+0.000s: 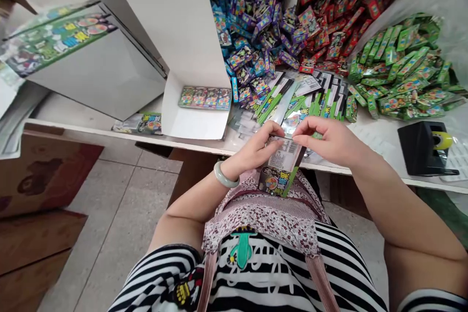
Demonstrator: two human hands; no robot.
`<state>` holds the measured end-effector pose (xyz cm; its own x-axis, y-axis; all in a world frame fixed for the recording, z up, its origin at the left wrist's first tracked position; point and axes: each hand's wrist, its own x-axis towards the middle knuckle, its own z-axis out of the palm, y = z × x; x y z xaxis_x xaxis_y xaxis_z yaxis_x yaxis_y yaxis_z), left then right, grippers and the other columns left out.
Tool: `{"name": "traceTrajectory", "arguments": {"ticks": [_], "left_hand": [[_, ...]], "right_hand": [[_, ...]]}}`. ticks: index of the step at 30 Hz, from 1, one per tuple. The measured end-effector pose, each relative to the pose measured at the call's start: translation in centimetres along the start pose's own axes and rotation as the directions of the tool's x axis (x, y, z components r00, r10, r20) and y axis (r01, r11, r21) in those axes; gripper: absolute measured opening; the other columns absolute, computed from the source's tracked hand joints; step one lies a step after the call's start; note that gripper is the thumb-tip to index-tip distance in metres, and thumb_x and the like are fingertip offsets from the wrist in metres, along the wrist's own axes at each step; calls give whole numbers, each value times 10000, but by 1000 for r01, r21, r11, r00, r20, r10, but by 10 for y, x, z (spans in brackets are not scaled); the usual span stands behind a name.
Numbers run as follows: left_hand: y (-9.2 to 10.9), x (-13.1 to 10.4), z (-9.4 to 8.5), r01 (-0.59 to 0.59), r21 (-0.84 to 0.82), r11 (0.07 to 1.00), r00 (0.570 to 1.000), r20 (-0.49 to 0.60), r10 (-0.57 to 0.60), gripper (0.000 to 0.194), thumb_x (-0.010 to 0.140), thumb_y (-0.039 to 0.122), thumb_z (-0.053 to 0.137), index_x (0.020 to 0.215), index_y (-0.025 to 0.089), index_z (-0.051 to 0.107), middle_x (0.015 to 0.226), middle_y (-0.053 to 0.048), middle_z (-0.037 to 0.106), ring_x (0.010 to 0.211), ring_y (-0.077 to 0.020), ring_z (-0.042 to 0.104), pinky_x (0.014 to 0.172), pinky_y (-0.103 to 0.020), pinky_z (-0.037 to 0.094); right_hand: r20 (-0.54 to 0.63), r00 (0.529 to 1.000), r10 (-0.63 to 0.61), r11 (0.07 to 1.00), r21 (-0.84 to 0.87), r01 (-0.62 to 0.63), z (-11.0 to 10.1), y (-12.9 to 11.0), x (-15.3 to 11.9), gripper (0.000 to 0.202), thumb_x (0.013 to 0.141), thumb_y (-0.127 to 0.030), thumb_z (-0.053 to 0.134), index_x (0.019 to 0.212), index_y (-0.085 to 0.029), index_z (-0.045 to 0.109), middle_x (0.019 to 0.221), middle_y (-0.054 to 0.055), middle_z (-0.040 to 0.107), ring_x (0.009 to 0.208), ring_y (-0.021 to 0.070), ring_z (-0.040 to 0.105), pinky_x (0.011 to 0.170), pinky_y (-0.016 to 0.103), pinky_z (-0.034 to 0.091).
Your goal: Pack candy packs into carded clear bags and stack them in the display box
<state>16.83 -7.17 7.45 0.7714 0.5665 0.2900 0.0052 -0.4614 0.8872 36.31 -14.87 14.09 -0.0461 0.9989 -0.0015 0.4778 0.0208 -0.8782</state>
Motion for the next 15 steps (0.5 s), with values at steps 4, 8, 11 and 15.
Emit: {"name": "traceTrajectory", "arguments": {"ticks": [4, 8, 11, 15], "left_hand": [[-3, -3, -2, 45, -37, 998, 999, -23, -46, 76, 936, 210, 480, 1009, 223, 471, 978, -43, 582, 933, -169, 560, 865, -340, 490], [-2, -4, -4, 63, -78, 995, 997, -29, -65, 86, 931, 192, 437, 1006, 219, 471, 986, -50, 581, 950, -172, 563, 876, -344, 486], [-2, -5, -4, 70, -79, 994, 996, -44, -74, 74, 972, 241, 417, 1001, 217, 480, 980, -52, 580, 945, -173, 561, 873, -344, 485], [-6, -4, 2, 32, -60, 998, 995, -90, -37, 193, 994, 412, 494, 996, 219, 484, 973, -50, 595, 909, -171, 570, 828, -338, 493]], "right_hand": [[1, 1000, 25, 997, -74, -25, 11, 2, 12, 206, 853, -415, 662, 768, -230, 633, 755, 7, 655, 692, 173, 584, 656, 314, 472], [-6, 1000, 24, 992, -124, -24, 16, 0, 16, 201, 850, -415, 664, 756, -240, 634, 750, 14, 663, 662, 176, 567, 622, 313, 455], [-31, 999, 12, 985, -172, -17, 18, 1, 18, 201, 849, -426, 659, 754, -249, 642, 754, 14, 673, 647, 179, 561, 606, 315, 445], [-39, 999, -2, 976, -217, -6, 19, 1, 18, 178, 849, -410, 643, 755, -259, 652, 739, 7, 677, 647, 189, 568, 606, 319, 440]]}}
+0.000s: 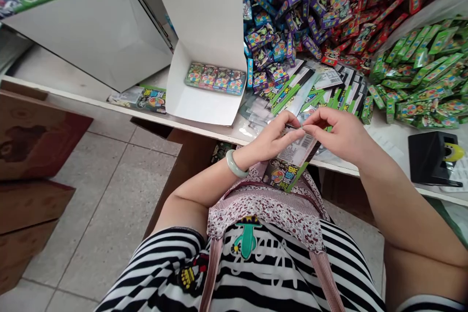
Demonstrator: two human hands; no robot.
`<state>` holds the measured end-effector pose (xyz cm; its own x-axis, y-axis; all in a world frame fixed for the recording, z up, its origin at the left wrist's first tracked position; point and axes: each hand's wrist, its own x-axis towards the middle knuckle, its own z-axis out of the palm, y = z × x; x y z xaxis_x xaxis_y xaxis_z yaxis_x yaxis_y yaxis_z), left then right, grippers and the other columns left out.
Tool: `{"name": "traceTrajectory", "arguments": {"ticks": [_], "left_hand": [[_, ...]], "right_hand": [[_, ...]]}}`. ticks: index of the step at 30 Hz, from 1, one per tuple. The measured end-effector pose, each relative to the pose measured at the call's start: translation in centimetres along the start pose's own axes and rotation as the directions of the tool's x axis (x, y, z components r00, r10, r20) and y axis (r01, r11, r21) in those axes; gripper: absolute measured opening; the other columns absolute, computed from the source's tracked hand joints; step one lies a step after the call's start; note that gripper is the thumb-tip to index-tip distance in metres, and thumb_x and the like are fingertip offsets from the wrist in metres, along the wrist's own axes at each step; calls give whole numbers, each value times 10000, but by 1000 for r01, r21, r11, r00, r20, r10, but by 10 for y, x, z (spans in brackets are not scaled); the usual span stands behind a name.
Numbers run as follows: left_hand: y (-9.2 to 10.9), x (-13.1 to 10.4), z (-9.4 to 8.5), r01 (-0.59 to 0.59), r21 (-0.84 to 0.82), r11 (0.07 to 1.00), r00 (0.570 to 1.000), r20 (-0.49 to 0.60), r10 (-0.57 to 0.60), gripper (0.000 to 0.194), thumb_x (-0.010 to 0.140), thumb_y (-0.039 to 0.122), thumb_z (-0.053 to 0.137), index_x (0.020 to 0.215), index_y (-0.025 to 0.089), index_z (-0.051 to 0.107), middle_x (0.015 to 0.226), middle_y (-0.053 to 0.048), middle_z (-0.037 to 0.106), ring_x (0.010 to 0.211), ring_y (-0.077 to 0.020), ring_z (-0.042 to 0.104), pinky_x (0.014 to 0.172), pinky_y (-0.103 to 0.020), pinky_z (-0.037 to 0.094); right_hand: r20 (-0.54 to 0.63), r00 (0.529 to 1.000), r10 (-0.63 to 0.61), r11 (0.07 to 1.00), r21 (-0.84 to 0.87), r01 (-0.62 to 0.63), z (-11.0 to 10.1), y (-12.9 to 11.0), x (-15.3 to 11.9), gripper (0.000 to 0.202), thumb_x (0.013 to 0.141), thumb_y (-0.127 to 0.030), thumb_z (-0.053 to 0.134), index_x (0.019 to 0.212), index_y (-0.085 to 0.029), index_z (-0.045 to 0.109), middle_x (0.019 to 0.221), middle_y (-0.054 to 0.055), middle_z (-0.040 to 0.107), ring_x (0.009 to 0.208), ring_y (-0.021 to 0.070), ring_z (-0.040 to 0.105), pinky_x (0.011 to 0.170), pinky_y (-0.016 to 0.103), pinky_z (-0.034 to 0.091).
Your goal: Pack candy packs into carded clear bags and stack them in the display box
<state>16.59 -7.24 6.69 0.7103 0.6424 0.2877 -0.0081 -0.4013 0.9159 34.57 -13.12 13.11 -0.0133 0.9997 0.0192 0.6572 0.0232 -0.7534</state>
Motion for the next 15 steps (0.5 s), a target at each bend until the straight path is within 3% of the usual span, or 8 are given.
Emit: {"name": "traceTrajectory", "arguments": {"ticks": [6, 8, 10, 12, 15], "left_hand": [[-15, -1, 13, -53, 26, 998, 990, -128, 56, 192, 974, 389, 562, 984, 220, 473, 944, -39, 588, 888, -160, 578, 812, -331, 503], [-18, -3, 14, -70, 47, 996, 982, -174, 77, 204, 961, 377, 587, 1020, 218, 473, 970, -46, 590, 909, -161, 591, 816, -331, 509], [-18, -4, 13, -106, 67, 992, 975, -189, 117, 229, 955, 381, 596, 1063, 214, 482, 995, -56, 604, 931, -161, 610, 821, -327, 520], [-15, -5, 9, -158, 74, 985, 977, -133, 167, 232, 957, 388, 595, 1086, 211, 518, 1000, -62, 640, 930, -160, 635, 822, -323, 534], [-8, -3, -4, -165, 62, 984, 986, 3, 165, 228, 933, 384, 633, 1089, 219, 612, 1007, -62, 706, 909, -166, 672, 822, -325, 559]], "right_hand": [[-14, 1000, 2, 1000, -1, -2, 1, 3, 1, 97, 828, -318, 649, 771, -240, 648, 757, 5, 665, 691, 191, 592, 657, 334, 444], [0, 998, 70, 994, 82, -70, 2, 9, 5, 76, 801, -291, 679, 788, -230, 636, 763, 1, 653, 690, 183, 585, 657, 327, 451], [100, 972, 213, 937, 261, -232, 5, 15, 11, 109, 764, -251, 716, 805, -227, 619, 750, -10, 636, 679, 170, 581, 647, 310, 465], [312, 885, 347, 781, 426, -456, 11, 18, 16, 128, 734, -195, 726, 786, -221, 612, 714, -18, 619, 653, 158, 578, 616, 285, 474], [584, 724, 367, 536, 503, -678, 20, 18, 20, 111, 728, -139, 685, 694, -211, 608, 635, -22, 589, 584, 139, 547, 528, 246, 445]]}}
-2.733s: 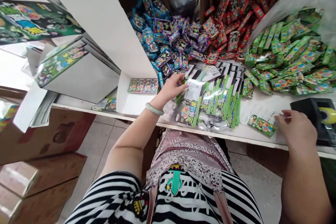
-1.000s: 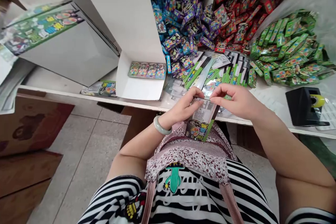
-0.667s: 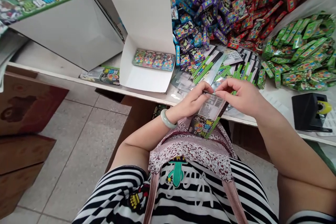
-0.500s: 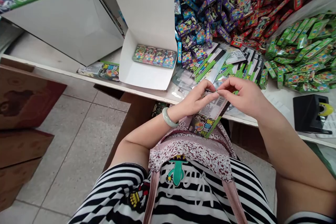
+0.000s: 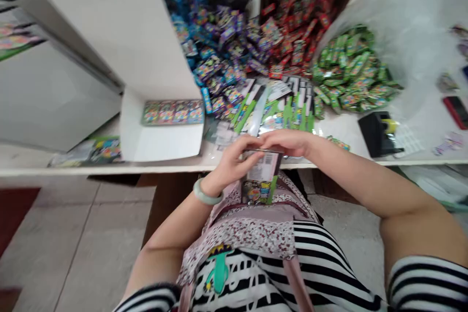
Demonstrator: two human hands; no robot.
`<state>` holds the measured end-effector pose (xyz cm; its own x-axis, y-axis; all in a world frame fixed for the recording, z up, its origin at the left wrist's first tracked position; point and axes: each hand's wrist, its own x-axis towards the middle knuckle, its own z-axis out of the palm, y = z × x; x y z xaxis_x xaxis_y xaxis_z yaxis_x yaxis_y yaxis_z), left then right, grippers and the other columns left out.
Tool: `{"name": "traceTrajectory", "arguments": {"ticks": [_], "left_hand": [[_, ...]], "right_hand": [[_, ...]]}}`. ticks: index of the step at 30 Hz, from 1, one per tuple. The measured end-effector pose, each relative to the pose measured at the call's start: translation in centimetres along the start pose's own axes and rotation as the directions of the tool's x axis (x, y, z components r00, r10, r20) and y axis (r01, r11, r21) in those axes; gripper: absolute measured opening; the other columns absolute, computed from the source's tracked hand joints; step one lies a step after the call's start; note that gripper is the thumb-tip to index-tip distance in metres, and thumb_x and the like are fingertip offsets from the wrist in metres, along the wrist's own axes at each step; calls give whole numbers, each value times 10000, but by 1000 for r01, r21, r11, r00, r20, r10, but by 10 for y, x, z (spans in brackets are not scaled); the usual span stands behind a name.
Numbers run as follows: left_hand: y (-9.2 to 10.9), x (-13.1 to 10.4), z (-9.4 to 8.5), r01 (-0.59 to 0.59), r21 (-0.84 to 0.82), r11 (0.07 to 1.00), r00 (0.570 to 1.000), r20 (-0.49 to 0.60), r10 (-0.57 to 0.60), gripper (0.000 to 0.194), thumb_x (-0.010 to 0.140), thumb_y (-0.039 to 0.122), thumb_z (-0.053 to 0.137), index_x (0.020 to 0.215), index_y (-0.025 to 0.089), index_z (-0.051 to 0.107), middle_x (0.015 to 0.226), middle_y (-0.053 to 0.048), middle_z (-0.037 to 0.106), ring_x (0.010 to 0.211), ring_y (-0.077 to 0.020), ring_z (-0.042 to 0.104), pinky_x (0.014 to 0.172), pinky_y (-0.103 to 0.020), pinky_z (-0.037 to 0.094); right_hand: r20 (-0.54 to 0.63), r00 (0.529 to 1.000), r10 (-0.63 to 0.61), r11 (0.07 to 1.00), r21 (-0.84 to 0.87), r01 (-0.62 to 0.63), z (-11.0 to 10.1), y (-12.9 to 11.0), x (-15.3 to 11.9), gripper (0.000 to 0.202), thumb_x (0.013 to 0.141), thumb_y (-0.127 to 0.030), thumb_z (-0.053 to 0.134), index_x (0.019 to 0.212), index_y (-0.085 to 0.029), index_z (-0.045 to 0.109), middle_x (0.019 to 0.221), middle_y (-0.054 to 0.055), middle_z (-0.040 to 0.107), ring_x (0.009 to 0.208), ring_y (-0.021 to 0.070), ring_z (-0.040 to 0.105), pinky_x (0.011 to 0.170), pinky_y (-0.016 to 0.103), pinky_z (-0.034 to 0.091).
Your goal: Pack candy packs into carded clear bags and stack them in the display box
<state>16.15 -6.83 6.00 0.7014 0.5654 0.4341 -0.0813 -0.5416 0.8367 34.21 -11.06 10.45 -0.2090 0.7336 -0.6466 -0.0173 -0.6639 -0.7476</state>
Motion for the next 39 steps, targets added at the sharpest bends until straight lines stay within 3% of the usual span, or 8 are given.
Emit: {"name": "traceTrajectory", "arguments": {"ticks": [6, 8, 10, 12, 21, 25, 31, 39], "left_hand": [[-9, 7, -41, 322, -81, 943, 940, -90, -329, 165, 813, 377, 748, 958, 300, 769, 936, -4, 761, 825, -188, 688, 717, -326, 579], [-18, 8, -54, 391, -221, 893, 827, -342, -447, 135, 767, 348, 770, 901, 334, 778, 901, 46, 760, 787, -165, 667, 685, -308, 569], [-29, 12, -60, 352, -350, 868, 689, -532, -493, 144, 727, 312, 777, 860, 366, 774, 888, 92, 754, 829, -159, 662, 740, -317, 580], [-41, 19, -55, 277, -419, 865, 630, -600, -493, 196, 708, 279, 773, 870, 387, 758, 938, 126, 750, 931, -169, 669, 837, -352, 587], [-73, 36, -16, 384, -509, 770, 652, -441, -617, 568, 626, 393, 854, 1087, 227, 568, 968, -18, 666, 884, -162, 658, 693, -267, 584], [-79, 24, -32, 531, -257, 807, 722, -361, -590, 642, 665, 458, 821, 1172, 202, 522, 909, -31, 645, 729, -153, 628, 546, -247, 526], [-75, 19, -43, 523, 217, 824, 839, -300, -454, 586, 781, 494, 711, 1241, 182, 523, 953, -54, 603, 697, -138, 584, 555, -255, 483], [-20, 21, -19, 282, 202, 938, 949, -200, -242, 350, 884, 400, 629, 1167, 198, 595, 1015, -65, 634, 803, -138, 618, 678, -267, 527]], "right_hand": [[-54, 974, -221, 964, -163, 210, -50, 13, -7, 123, 821, -126, 625, 858, -223, 691, 858, -4, 706, 786, 160, 634, 686, 269, 510], [-382, 820, -426, 862, -448, 239, -96, 25, -21, 117, 863, -175, 646, 961, -217, 694, 1028, 35, 715, 955, 200, 638, 839, 330, 512], [-664, 527, -531, 785, -619, 12, -146, 41, -36, 183, 888, -190, 634, 1066, -183, 678, 1135, 105, 687, 1071, 263, 608, 948, 409, 477], [-755, 358, -548, 738, -639, -216, -187, 58, -43, 368, 834, -181, 702, 1193, -136, 636, 1266, 184, 627, 1180, 341, 544, 1023, 481, 420], [-823, 215, -527, 840, -542, -16, -231, 89, -43, 188, 919, -331, 577, 1004, -174, 636, 1107, 157, 683, 1079, 318, 579, 957, 454, 449], [-826, 290, -484, 873, -434, 221, -217, 94, -56, 438, 887, -625, 557, 990, -207, 636, 980, 76, 719, 875, 240, 655, 720, 354, 539], [-720, 570, -395, 749, 106, 654, -158, 86, -58, 553, 533, -611, 902, 867, -231, 678, 871, 17, 725, 747, 198, 667, 635, 317, 552], [-616, 616, -491, 768, 28, 640, -92, 65, -48, 598, 573, -575, 901, 992, -269, 604, 862, -22, 698, 749, 186, 650, 525, 256, 493]]}}
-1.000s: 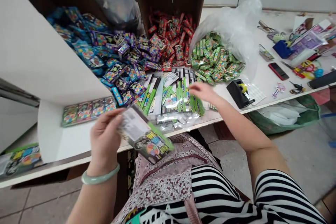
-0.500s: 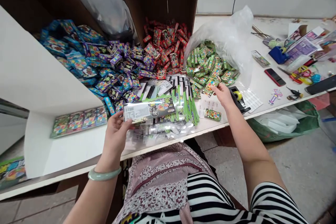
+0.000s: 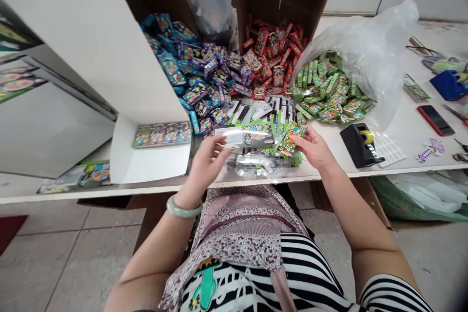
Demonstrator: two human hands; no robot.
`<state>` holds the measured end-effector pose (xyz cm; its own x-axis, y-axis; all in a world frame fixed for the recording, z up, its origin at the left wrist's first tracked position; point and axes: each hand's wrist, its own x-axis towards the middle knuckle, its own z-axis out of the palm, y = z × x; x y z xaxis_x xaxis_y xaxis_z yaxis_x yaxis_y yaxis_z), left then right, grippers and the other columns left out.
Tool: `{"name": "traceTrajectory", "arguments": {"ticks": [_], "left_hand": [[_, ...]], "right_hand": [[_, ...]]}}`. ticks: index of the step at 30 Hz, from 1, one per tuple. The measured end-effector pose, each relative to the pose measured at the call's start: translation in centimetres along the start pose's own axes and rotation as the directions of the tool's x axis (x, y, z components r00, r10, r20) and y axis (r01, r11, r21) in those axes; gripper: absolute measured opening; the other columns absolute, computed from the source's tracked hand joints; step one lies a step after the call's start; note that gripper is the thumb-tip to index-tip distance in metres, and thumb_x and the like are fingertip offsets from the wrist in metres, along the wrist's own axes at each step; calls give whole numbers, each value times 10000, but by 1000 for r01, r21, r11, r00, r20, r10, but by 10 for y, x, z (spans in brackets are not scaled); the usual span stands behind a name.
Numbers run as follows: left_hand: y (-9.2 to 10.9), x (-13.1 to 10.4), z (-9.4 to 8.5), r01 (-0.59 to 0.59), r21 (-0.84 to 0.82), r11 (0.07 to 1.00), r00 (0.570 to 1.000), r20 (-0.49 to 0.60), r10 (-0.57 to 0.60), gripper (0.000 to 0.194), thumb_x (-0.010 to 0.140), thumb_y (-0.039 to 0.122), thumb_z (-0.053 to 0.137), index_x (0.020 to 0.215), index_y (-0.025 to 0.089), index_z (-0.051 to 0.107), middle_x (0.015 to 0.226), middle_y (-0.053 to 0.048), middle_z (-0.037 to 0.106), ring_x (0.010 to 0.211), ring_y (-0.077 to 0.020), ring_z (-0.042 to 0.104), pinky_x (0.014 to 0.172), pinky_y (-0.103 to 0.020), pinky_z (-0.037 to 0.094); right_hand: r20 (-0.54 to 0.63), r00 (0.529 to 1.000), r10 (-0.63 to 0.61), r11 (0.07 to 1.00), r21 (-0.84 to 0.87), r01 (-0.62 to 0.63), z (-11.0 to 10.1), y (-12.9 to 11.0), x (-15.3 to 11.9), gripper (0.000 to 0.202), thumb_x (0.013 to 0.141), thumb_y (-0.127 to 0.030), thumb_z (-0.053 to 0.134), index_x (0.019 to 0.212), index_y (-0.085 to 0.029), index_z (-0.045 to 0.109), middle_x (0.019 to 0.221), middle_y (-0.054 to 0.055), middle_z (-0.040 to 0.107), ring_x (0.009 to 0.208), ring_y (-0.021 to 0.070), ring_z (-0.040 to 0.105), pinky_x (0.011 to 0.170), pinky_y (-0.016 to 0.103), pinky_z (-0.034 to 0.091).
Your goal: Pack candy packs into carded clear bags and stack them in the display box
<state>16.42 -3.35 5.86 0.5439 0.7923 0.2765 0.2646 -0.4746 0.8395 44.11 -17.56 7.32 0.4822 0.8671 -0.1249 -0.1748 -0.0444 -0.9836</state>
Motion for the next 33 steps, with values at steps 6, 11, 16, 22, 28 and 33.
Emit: {"name": "traceTrajectory", "arguments": {"ticks": [6, 11, 16, 22, 28, 33], "left_hand": [[28, -19, 41, -52, -147, 988, 969, 232, 85, 313, 909, 371, 628, 1163, 190, 602, 1071, -87, 672, 961, -184, 638, 807, -329, 549], [45, -22, 67, 69, -306, 950, 977, 215, -2, 647, 753, 399, 790, 1286, 161, 509, 1298, -167, 603, 1196, -292, 586, 1001, -471, 512], [40, -13, 55, 470, -766, 438, 878, 457, -142, 493, 845, 426, 604, 1248, 147, 551, 1264, -158, 661, 1195, -307, 635, 946, -444, 551], [32, -21, 66, 599, -789, 139, 801, 589, -109, 524, 831, 465, 497, 1208, 119, 611, 1180, -158, 715, 1189, -347, 645, 964, -487, 535], [22, -8, 41, 169, -468, 868, 955, 295, -28, 590, 916, 444, 577, 1442, 208, 452, 1405, -148, 590, 1293, -287, 567, 1141, -491, 409], [-1, 50, 27, -340, 254, 905, 901, 365, 236, 922, 727, 448, 818, 1490, 152, 393, 1590, -200, 366, 1533, -422, 192, 1249, -618, 121]], "right_hand": [[17, 975, -220, 886, -416, 206, 36, 7, -13, 488, 749, -547, 777, 1080, -256, 568, 634, -64, 520, 534, 156, 494, 487, 292, 402], [160, 951, -266, 744, -593, 308, 58, 3, -13, 405, 896, -554, 610, 1149, -238, 583, 766, 11, 641, 625, 210, 611, 594, 370, 508], [336, 861, -382, 694, -511, 507, 56, 2, -20, 555, 985, -574, 475, 1424, -235, 464, 1165, 130, 682, 1026, 320, 685, 869, 527, 583], [511, 706, -491, 284, -672, 684, 65, 15, -30, 803, 833, -412, 724, 1518, -219, 353, 1492, 176, 457, 1394, 390, 422, 1146, 631, 377], [473, 659, -584, 191, -709, 679, 35, 18, -22, 626, 842, -328, 668, 1429, -215, 482, 1414, 173, 514, 1276, 373, 525, 1079, 574, 456], [333, 705, -627, 146, -838, 526, -6, 20, 1, 602, 825, -367, 700, 1395, -263, 539, 1444, 136, 502, 1309, 404, 465, 1121, 618, 373]]}}
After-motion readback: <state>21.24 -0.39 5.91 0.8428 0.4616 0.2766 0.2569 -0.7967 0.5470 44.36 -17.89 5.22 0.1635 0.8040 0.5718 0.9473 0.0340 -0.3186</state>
